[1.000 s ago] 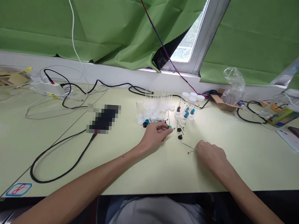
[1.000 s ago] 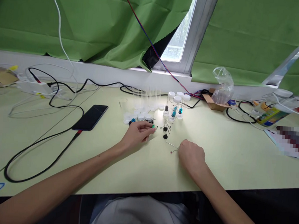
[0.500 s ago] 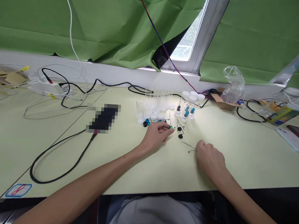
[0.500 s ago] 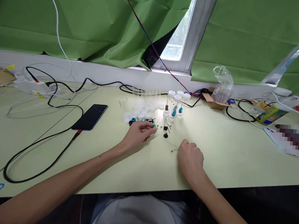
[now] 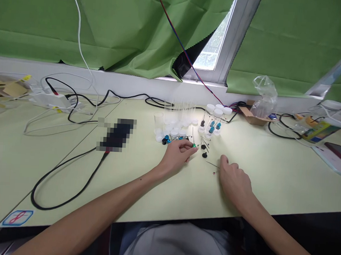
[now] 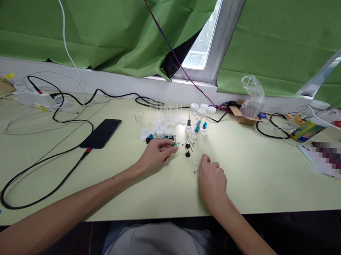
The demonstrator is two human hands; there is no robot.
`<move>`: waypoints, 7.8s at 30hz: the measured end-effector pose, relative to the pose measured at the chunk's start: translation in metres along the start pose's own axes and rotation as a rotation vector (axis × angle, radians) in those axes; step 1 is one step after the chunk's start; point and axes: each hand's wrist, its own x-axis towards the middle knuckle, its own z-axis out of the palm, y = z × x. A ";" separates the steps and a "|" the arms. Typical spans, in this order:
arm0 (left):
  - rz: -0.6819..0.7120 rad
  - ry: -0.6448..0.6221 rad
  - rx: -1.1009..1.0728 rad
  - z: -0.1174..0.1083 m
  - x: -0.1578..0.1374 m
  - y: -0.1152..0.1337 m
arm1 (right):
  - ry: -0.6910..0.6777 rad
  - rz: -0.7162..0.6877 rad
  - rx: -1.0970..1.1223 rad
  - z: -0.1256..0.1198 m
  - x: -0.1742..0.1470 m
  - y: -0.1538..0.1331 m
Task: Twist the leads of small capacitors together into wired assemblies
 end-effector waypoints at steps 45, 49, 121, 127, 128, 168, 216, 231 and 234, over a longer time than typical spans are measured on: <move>0.004 0.044 -0.022 -0.002 0.000 0.004 | 0.057 -0.725 1.312 -0.031 0.087 -0.028; -0.005 0.042 -0.031 -0.002 -0.001 0.003 | 0.105 -0.752 1.260 -0.033 0.085 -0.028; -0.144 0.206 -0.604 -0.003 0.005 0.013 | 0.455 -0.668 1.172 -0.010 0.062 -0.060; -0.134 0.182 -0.633 -0.003 0.005 0.012 | 0.445 -0.664 1.211 -0.012 0.063 -0.060; -0.134 0.179 -0.635 -0.003 0.005 0.012 | 0.443 -0.663 1.215 -0.012 0.063 -0.059; 0.090 0.090 -0.002 -0.004 -0.002 0.016 | -0.119 -0.737 1.625 -0.018 0.087 -0.031; -0.099 -0.010 -0.340 0.005 -0.004 0.010 | -0.086 -0.767 1.555 -0.021 0.082 -0.027; -0.111 0.069 -0.331 -0.003 0.001 0.012 | 0.087 -0.636 1.452 -0.028 0.091 -0.013; -0.112 0.083 -0.328 -0.003 0.002 0.012 | 0.111 -0.599 1.224 -0.029 0.096 0.001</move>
